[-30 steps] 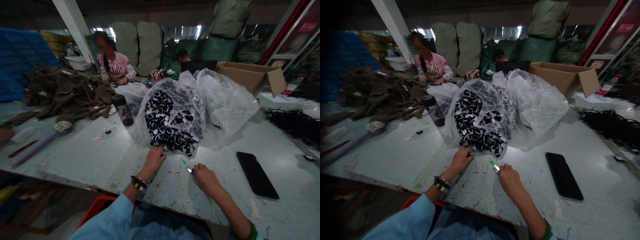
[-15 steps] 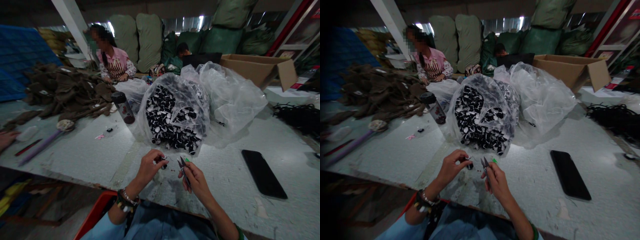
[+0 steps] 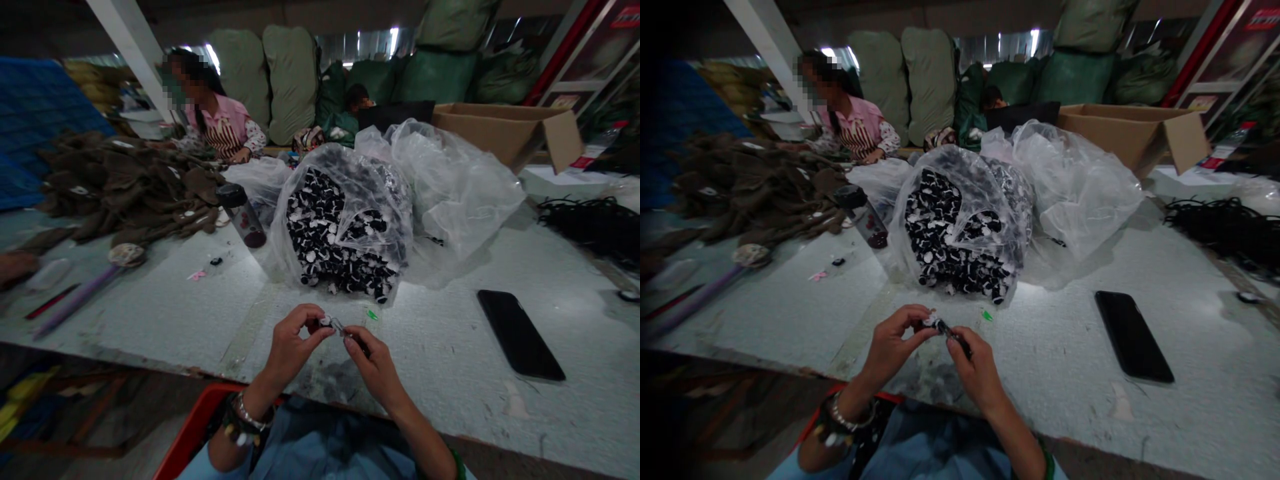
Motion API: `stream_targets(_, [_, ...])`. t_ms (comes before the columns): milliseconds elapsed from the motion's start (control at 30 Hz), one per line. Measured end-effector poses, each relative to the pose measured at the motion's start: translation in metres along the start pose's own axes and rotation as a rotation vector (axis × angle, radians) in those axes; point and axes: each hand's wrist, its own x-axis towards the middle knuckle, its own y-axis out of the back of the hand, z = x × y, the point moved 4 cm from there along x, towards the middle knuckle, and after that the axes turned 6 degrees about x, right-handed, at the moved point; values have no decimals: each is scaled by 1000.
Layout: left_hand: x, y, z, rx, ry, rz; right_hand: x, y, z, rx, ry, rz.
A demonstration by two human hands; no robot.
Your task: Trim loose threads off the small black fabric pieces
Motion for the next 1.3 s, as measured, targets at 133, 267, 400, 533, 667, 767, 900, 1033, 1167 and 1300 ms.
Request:
stream_targets(133, [-3,-2,4,-26,-5,2,0,-1,0,47,-22,-2])
stream_targets(267, [-4,-5,4,-44,-11,-1,0,-3,1,127,-39,-20])
stream_targets(400, [-6,-6,5,-76,-13,1,0,-2,2,193,-65,-26])
stream_targets(533, [-8,-9,3,-93,27,-9,0,-1,4,262,-113,-3])
stream_targets(667, [-11,-9,2,-128,96,16,-1,0,2,263,-108,29])
stream_targets(767, [-12,-9,3,-202,144,39,-2,0,3,253,-106,35])
stream_targets(900, [-11,-17,-5,-504,327,-31,-1,7,9,308,-155,62])
stream_targets(1033, [-15,-35,-13,-925,562,-189,1,13,6,249,-104,86])
stream_targets(1167, [-22,-44,-14,-1105,631,-231,2,6,-10,25,28,73])
stream_targets(1300, [-24,-45,-14,-1074,593,-202,2,-5,-25,-156,206,34])
